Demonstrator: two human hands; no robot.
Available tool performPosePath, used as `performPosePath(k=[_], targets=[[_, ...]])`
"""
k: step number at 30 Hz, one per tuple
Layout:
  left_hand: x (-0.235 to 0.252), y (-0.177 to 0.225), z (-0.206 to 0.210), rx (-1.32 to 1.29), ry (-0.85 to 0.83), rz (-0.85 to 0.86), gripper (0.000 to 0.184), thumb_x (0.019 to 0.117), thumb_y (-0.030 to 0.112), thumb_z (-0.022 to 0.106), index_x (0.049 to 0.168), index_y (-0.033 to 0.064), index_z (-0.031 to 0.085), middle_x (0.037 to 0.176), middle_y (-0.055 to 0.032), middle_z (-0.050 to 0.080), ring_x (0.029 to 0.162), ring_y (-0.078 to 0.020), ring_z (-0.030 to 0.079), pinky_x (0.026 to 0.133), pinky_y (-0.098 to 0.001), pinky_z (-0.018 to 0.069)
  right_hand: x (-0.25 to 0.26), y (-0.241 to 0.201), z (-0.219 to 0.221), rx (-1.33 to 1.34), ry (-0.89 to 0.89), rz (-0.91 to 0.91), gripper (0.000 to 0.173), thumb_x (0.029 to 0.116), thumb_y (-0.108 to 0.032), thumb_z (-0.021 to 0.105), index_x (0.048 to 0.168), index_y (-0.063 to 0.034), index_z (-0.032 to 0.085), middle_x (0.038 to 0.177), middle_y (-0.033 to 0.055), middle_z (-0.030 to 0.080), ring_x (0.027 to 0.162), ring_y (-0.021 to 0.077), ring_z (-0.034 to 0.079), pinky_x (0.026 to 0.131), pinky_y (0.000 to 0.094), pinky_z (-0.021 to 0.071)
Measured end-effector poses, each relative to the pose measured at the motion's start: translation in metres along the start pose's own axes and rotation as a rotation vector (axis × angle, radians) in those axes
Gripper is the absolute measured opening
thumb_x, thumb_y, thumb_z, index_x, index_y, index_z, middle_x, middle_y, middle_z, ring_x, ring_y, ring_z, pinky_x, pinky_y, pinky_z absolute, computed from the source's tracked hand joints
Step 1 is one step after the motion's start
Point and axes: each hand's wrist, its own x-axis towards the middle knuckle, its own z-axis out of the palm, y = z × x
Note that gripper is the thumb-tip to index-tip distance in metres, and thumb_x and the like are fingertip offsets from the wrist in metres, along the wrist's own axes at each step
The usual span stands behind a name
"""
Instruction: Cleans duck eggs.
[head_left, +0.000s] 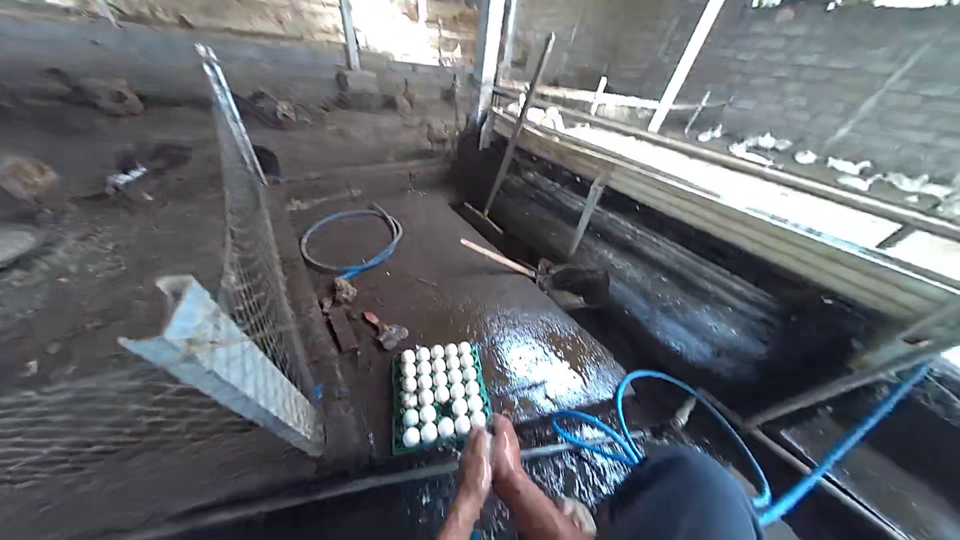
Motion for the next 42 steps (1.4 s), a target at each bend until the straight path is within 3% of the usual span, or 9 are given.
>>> performPosePath(k=[4, 18, 23, 28, 32, 34, 35, 38, 42], targets=[[-0.005, 0.018, -0.004, -0.035, -0.040, -0.066, 0.050, 0.1126, 0.021, 0.024, 0.148, -0.0112, 0.039, 0.151, -0.0299, 0.043, 0.142, -0.0338, 0.043, 0.120, -0.0452, 0.0324, -0.013, -0.015, -0.002, -0.035, -0.063, -0.120, 0.043, 0.1089, -0.017, 0.038, 0.139, 0.0072, 0.055, 0.140, 0.0240, 0.058, 0.130, 0.0290, 0.056, 0.112, 0.0450, 0.0437], [-0.003, 0.010, -0.006, -0.015, -0.102, -0.136, 0.050, 0.1118, 0.028, 0.021, 0.141, -0.0032, 0.048, 0.133, -0.0228, 0.056, 0.121, -0.0269, 0.056, 0.102, -0.0461, 0.0468, -0.007, -0.002, -0.008, 0.006, -0.056, 0.004, 0.043, 0.1085, -0.022, 0.036, 0.145, -0.0077, 0.054, 0.123, 0.0189, 0.065, 0.104, 0.0264, 0.064, 0.088, 0.0481, 0.0529], [-0.003, 0.016, -0.009, -0.021, -0.087, -0.140, 0.047, 0.1118, 0.021, 0.024, 0.138, -0.0072, 0.050, 0.134, -0.0259, 0.056, 0.124, -0.0294, 0.054, 0.107, -0.0469, 0.0424, -0.026, -0.004, -0.001, -0.031, -0.026, -0.098, 0.040, 0.1060, -0.018, 0.038, 0.136, -0.0013, 0.060, 0.136, 0.0186, 0.061, 0.125, 0.0275, 0.059, 0.104, 0.0487, 0.0480], [0.000, 0.017, -0.012, -0.088, -0.191, -0.257, 0.039, 0.1102, 0.033, 0.030, 0.133, 0.0097, 0.051, 0.097, -0.0058, 0.056, 0.070, -0.0100, 0.051, 0.057, -0.0269, 0.0426, 0.015, -0.014, -0.016, 0.231, -0.127, 0.370, 0.037, 0.1082, -0.037, 0.043, 0.132, -0.0121, 0.056, 0.104, 0.0107, 0.063, 0.087, 0.0211, 0.062, 0.074, 0.0414, 0.0538], [0.009, 0.017, -0.014, -0.136, -0.134, -0.143, 0.039, 0.1120, 0.028, 0.032, 0.140, 0.0044, 0.044, 0.120, -0.0147, 0.061, 0.103, -0.0180, 0.062, 0.087, -0.0378, 0.0533, 0.002, -0.017, -0.006, 0.083, -0.018, 0.064, 0.041, 0.1103, -0.029, 0.033, 0.129, -0.0071, 0.063, 0.105, 0.0103, 0.068, 0.081, 0.0167, 0.062, 0.067, 0.0364, 0.0523], [0.004, 0.020, -0.010, -0.111, -0.103, -0.109, 0.046, 0.1128, 0.025, 0.023, 0.138, -0.0020, 0.051, 0.127, -0.0170, 0.060, 0.113, -0.0183, 0.059, 0.100, -0.0384, 0.0484, -0.008, -0.013, -0.005, -0.040, 0.006, -0.173, 0.038, 0.1049, -0.015, 0.040, 0.129, -0.0020, 0.067, 0.139, 0.0160, 0.061, 0.130, 0.0241, 0.057, 0.107, 0.0459, 0.0471], [0.002, 0.021, -0.009, -0.077, -0.099, -0.109, 0.047, 0.1126, 0.023, 0.022, 0.135, -0.0035, 0.054, 0.125, -0.0174, 0.061, 0.112, -0.0187, 0.059, 0.099, -0.0386, 0.0482, -0.007, -0.010, -0.005, -0.023, 0.017, -0.200, 0.037, 0.1019, -0.013, 0.044, 0.127, -0.0011, 0.068, 0.145, 0.0171, 0.058, 0.138, 0.0263, 0.051, 0.111, 0.0479, 0.0436], [0.005, 0.021, -0.005, 0.019, -0.040, -0.127, 0.044, 0.1123, 0.024, 0.029, 0.121, -0.0041, 0.062, 0.112, -0.0181, 0.065, 0.103, -0.0223, 0.061, 0.092, -0.0426, 0.0500, 0.000, -0.011, 0.000, 0.098, 0.078, 0.000, 0.035, 0.1069, -0.021, 0.042, 0.131, -0.0030, 0.060, 0.116, 0.0162, 0.065, 0.101, 0.0240, 0.062, 0.085, 0.0463, 0.0520], [0.001, 0.026, -0.007, -0.014, -0.025, -0.150, 0.043, 0.1126, 0.019, 0.028, 0.133, -0.0070, 0.056, 0.128, -0.0220, 0.061, 0.119, -0.0229, 0.058, 0.105, -0.0407, 0.0451, -0.016, -0.014, 0.001, -0.013, 0.036, -0.083, 0.036, 0.1048, -0.015, 0.042, 0.132, -0.0013, 0.061, 0.119, 0.0192, 0.067, 0.108, 0.0277, 0.064, 0.092, 0.0494, 0.0518]])
